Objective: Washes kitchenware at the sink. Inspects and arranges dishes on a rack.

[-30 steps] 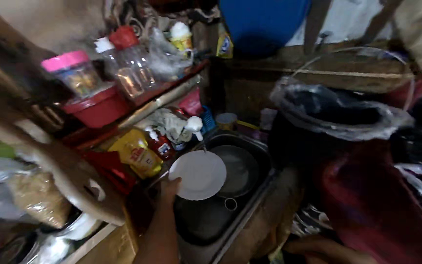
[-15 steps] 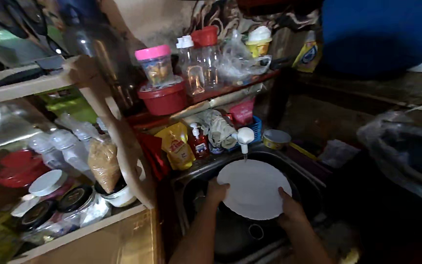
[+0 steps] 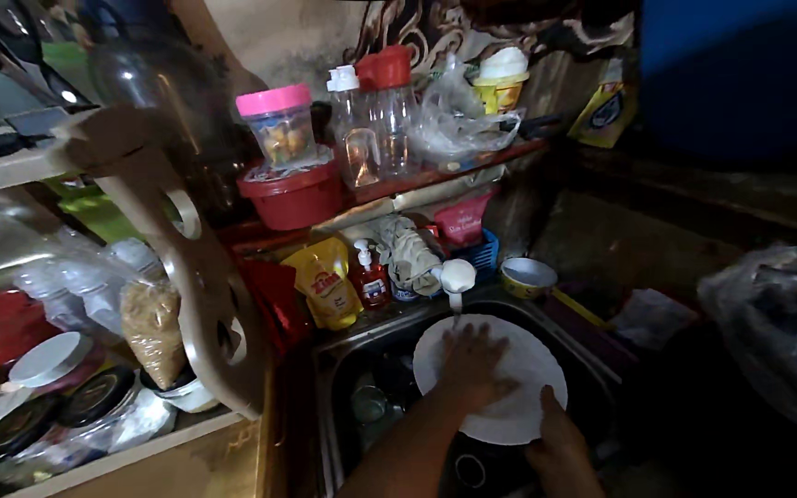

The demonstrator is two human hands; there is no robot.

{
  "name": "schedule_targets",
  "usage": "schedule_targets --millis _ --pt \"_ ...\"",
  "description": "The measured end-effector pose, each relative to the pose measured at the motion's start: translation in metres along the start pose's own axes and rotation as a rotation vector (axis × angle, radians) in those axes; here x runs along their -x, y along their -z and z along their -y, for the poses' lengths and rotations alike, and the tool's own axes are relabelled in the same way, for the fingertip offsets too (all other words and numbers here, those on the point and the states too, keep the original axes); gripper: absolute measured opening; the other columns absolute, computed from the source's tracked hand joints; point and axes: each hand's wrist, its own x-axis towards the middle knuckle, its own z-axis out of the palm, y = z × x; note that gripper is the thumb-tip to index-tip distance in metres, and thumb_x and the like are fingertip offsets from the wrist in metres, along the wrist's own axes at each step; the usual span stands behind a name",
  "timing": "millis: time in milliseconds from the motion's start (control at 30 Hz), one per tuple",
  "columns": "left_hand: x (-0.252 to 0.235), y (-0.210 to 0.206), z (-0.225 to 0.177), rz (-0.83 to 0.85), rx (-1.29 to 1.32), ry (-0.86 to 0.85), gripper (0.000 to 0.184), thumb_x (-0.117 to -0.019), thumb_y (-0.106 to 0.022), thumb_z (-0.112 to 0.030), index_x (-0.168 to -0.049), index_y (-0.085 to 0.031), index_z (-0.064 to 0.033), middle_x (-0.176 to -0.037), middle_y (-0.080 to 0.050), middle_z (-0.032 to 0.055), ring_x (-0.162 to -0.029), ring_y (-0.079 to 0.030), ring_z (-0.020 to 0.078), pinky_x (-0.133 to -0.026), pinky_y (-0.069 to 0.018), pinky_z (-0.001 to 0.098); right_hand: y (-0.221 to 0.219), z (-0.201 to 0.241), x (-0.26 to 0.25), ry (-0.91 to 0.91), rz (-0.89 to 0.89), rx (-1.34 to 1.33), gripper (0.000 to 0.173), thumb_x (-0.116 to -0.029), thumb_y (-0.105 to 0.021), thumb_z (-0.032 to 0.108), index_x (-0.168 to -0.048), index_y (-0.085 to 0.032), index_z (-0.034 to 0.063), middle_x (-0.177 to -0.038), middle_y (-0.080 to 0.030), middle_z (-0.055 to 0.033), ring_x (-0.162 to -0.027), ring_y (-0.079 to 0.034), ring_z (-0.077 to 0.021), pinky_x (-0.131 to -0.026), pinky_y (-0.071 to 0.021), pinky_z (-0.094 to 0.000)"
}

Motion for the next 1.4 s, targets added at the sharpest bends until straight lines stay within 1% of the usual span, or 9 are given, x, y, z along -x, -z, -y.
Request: schedule_targets --millis 100,267,400,667,867,967,1067,1233,1400 --pt "-0.014 -0.006 -0.003 -0.1 0.002 0.148 0.084 -0.0977 -0.047 -0.067 -0.164 -0.026 -0.0209 -0.172 -0.009 0.0171 -0.158 -0.003 0.0402 -0.121 0.0001 0.0723 0.001 0.0 -0.004 -0.007 -0.004 -0.022 0.051 -0.1094 -0.044 0.043 -0.145 -0.048 0.0062 -0.131 -0.062 -0.0144 -0.114 -0.064 -0.0204 -0.093 -0.0567 -0.0436" --pt "-0.017 -0.005 -0.008 -0.021 0.009 -0.021 0.071 -0.099 -0.052 -0.06 -0.162 -0.032 -0.0335 -0.172 -0.017 0.0076 -0.159 -0.008 0.0336 -0.12 -0.0013 0.0729 0.004 -0.005 -0.006 -0.013 0.071 -0.072 0.051 -0.111 -0.037 0.044 -0.148 -0.044 0.0089 -0.134 -0.06 -0.0127 -0.117 -0.063 -0.0192 -0.095 -0.0568 -0.0433" --pt "-0.025 -0.011 -0.01 -0.147 0.044 0.171 0.071 -0.1012 -0.05 -0.056 -0.162 -0.032 -0.0264 -0.171 -0.011 0.0187 -0.158 -0.005 0.0413 -0.12 -0.0016 0.073 0.0 -0.008 -0.005 -0.007 0.057 -0.078 0.051 -0.1108 -0.038 0.044 -0.147 -0.046 0.0077 -0.13 -0.063 -0.014 -0.114 -0.065 -0.0205 -0.092 -0.0579 -0.0445" --pt "0.009 -0.013 -0.033 0.061 0.277 -0.118 0.057 -0.1073 -0.046 -0.044 -0.161 -0.035 -0.028 -0.17 -0.022 0.0099 -0.157 -0.019 0.0315 -0.125 -0.0165 0.0603 0.004 0.015 -0.014 0.284 -0.077 0.217 0.048 -0.1098 -0.047 0.035 -0.139 -0.054 -0.0018 -0.123 -0.067 -0.0156 -0.107 -0.067 -0.0154 -0.094 -0.0564 -0.0365" --pt "-0.001 -0.027 0.006 -0.152 0.344 0.359 0.067 -0.1025 -0.054 -0.047 -0.159 -0.038 -0.0156 -0.164 -0.032 0.0209 -0.148 -0.038 0.0359 -0.119 -0.0358 0.0527 0.001 0.035 0.015 0.539 -0.055 0.547 0.045 -0.1063 -0.051 0.01 -0.147 -0.045 -0.0078 -0.139 -0.058 -0.0277 -0.125 -0.06 -0.0294 -0.107 -0.0476 -0.0425" --pt "-0.003 -0.005 0.005 -0.152 0.655 0.527 0.064 -0.1025 -0.057 -0.048 -0.148 -0.049 -0.0049 -0.143 -0.057 0.0217 -0.131 -0.057 0.0334 -0.11 -0.0461 0.0515 -0.004 0.034 0.028 0.68 -0.035 0.639 0.044 -0.1058 -0.051 0.008 -0.146 -0.047 -0.0096 -0.139 -0.058 -0.0308 -0.127 -0.06 -0.0353 -0.109 -0.0463 -0.0455" --pt "-0.003 0.002 0.023 -0.17 0.926 0.572 0.053 -0.1009 -0.062 -0.044 -0.136 -0.062 -0.0051 -0.13 -0.065 0.0203 -0.121 -0.063 0.0315 -0.105 -0.0487 0.0512 -0.004 0.039 0.025 0.554 -0.051 0.559 0.044 -0.1067 -0.052 0.013 -0.145 -0.048 -0.008 -0.135 -0.06 -0.0273 -0.122 -0.062 -0.0293 -0.105 -0.0488 -0.0432" --pt "0.029 0.02 0.047 -0.136 1.526 0.563 0.043 -0.108 -0.048 -0.039 -0.135 -0.058 -0.0069 -0.118 -0.068 0.0143 -0.104 -0.067 0.0232 -0.089 -0.0565 0.0428 0.011 0.02 -0.006 0.175 -0.063 0.32 0.04 -0.1049 -0.057 0.019 -0.137 -0.052 -0.0033 -0.119 -0.064 -0.0195 -0.099 -0.066 -0.0197 -0.086 -0.0568 -0.0379" --pt "0.051 0.044 0.041 -0.256 1.306 0.727 0.046 -0.1105 -0.045 -0.035 -0.137 -0.056 0.0006 -0.125 -0.064 0.0239 -0.112 -0.064 0.032 -0.096 -0.0535 0.0489 0.014 0.007 -0.042 0.387 0.066 0.888 0.063 -0.0991 -0.063 0.009 -0.155 -0.037 -0.0013 -0.154 -0.044 -0.0275 -0.142 -0.046 -0.0388 -0.116 -0.0381 -0.0539"
